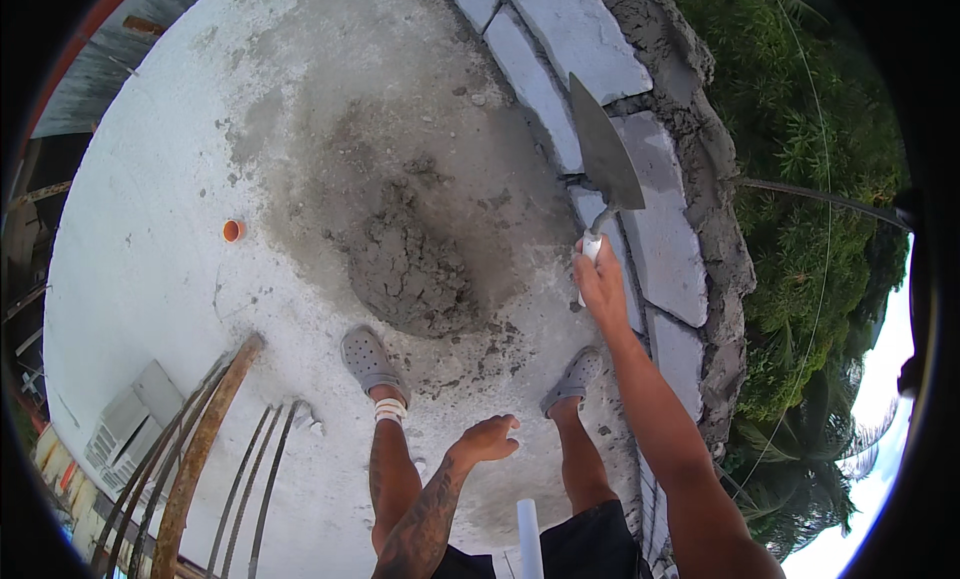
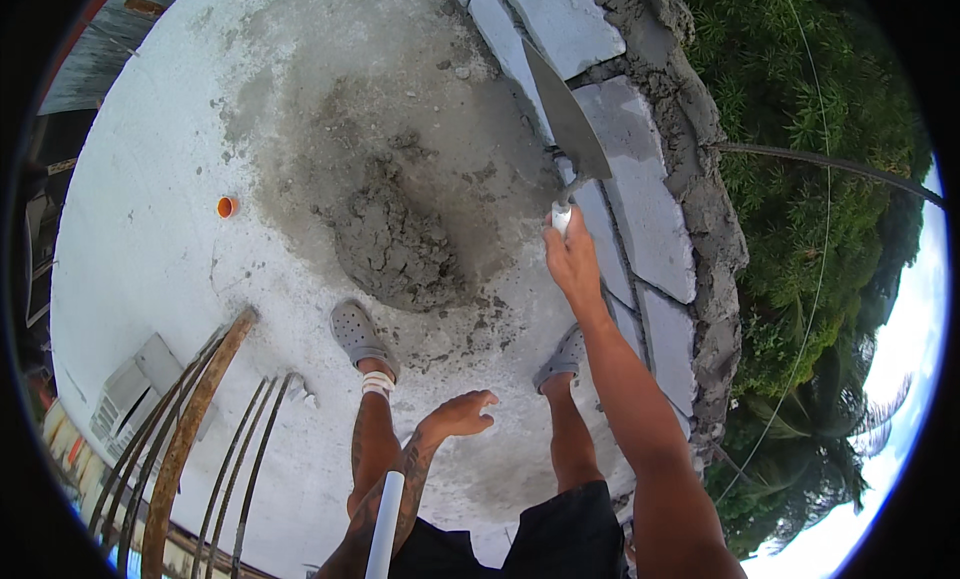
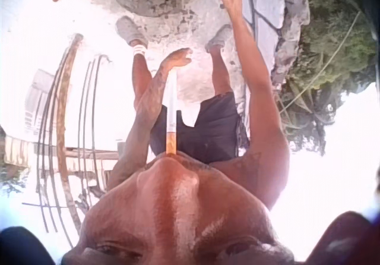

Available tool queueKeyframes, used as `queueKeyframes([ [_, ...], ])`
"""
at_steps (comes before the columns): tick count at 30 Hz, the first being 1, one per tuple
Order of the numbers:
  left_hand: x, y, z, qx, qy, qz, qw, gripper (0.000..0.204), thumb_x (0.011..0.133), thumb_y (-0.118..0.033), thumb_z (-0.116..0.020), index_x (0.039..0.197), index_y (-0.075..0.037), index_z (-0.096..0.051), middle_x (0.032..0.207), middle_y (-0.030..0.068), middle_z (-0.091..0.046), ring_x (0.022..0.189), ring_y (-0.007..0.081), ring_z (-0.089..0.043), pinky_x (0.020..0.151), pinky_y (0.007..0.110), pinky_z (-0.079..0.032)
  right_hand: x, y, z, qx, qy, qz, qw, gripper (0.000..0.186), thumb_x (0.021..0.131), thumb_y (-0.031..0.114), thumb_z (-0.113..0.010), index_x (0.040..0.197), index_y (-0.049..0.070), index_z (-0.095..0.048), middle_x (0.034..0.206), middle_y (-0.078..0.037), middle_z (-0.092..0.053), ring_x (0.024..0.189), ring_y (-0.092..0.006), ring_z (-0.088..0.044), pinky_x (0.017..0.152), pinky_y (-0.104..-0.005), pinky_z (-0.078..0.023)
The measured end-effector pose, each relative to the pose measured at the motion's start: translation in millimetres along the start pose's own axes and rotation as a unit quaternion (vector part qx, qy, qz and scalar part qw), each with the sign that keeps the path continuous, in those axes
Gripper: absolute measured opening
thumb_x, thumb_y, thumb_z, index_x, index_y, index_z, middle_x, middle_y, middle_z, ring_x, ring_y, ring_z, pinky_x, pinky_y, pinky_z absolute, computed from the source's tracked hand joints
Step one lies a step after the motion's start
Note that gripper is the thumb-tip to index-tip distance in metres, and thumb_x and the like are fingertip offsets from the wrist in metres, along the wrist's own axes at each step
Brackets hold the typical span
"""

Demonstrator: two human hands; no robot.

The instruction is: The person scoops wet cement with a trowel and applies it to the top of a partially built concrete block wall. They spread the mortar along the joints and continue adding cement to extend the wall section.

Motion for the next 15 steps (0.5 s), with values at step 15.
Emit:
queueKeyframes([
  [15,-15.0,-29.6,-25.2,0.023,0.077,0.062,0.995,0.046,0.086,-0.019,-0.058,0.130,-0.006,-0.053,0.124,0.0198,-0.060,0.116,0.0369,-0.058,0.097,0.048,-0.047,-17.5,-143.1,-281.1,-0.005,0.403,-0.195,0.894,0.035,0.089,0.028,-0.058,0.081,-0.006,-0.060,0.061,-0.012,-0.058,0.047,-0.0210,-0.054,0.047,-0.0404,-0.044],
])
Point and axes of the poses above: each hand's wrist, its own x-axis towards the middle knuckle, its own z-axis out of the back of the hand, y = z × x, the point moved 8 cm from there along x, towards the middle knuckle
